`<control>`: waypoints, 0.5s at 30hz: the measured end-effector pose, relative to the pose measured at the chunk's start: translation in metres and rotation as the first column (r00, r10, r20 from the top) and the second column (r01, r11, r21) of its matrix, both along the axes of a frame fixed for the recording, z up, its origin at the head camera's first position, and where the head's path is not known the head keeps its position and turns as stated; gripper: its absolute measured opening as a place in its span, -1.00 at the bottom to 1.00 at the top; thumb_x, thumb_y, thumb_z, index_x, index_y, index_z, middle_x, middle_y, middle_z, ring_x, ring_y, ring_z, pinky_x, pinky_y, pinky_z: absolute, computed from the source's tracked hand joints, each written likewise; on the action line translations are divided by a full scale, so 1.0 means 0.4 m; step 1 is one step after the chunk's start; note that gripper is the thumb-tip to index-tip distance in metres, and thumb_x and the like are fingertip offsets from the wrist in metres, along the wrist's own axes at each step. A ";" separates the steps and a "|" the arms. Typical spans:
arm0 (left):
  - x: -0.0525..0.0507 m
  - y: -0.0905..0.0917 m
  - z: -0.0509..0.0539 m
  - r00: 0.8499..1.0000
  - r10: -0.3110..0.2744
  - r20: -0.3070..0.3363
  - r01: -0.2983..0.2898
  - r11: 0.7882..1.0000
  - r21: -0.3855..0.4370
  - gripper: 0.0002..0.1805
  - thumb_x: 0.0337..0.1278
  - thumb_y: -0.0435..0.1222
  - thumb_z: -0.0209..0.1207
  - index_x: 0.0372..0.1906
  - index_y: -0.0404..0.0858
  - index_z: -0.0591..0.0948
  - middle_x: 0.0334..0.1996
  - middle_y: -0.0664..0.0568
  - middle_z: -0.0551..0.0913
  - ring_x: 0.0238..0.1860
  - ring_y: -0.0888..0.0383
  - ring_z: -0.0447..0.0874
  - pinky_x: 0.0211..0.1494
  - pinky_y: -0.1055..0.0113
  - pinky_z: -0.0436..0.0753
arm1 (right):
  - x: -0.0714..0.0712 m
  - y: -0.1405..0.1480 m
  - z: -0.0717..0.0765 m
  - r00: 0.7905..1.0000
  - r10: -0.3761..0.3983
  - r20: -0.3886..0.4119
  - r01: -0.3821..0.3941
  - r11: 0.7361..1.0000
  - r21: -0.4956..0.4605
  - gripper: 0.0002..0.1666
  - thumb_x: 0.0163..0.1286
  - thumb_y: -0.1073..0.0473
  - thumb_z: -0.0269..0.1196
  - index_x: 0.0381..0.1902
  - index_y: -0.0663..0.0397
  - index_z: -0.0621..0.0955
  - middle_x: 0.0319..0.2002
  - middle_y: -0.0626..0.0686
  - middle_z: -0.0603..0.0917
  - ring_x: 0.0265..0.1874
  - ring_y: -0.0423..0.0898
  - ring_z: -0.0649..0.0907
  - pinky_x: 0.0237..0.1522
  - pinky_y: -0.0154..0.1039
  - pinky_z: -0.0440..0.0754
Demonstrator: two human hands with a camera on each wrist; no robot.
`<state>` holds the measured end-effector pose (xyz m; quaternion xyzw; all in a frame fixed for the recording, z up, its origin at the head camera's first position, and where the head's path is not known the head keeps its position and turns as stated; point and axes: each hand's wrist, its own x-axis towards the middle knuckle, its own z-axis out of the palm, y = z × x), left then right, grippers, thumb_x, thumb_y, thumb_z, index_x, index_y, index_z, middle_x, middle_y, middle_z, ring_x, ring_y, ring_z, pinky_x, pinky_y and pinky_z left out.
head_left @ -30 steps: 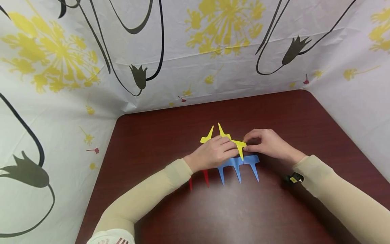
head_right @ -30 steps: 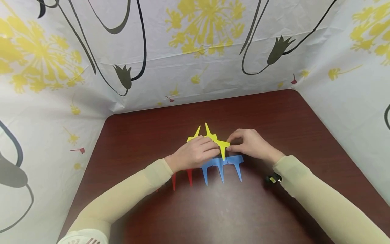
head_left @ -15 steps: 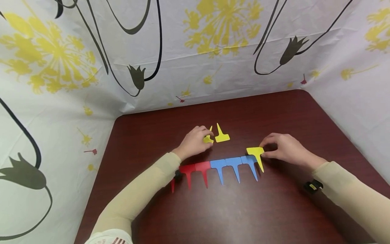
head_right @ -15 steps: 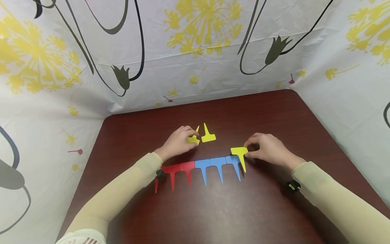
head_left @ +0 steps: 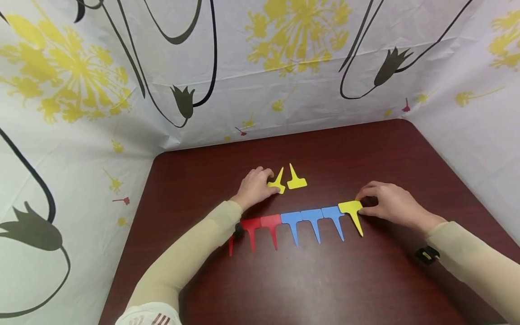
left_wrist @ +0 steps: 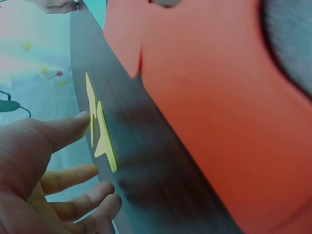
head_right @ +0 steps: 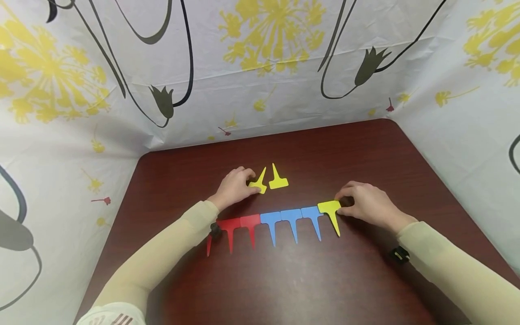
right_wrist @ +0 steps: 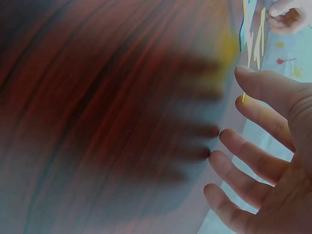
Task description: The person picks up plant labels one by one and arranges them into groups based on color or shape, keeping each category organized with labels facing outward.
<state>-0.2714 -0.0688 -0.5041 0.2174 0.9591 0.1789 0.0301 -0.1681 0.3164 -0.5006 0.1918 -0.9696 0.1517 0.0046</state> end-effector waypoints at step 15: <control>0.007 0.030 -0.008 0.998 0.064 0.020 -0.064 0.998 -0.027 -0.29 -0.04 0.20 0.44 0.08 -0.21 0.62 -0.15 0.02 0.48 -0.20 0.09 0.43 -0.32 0.27 0.55 | 0.014 0.018 -0.006 1.000 -0.012 -0.024 0.013 0.999 0.041 -0.61 0.02 0.00 0.61 -0.14 -0.22 0.77 -0.02 -0.03 0.64 -0.14 -0.03 0.66 -0.37 -0.06 0.61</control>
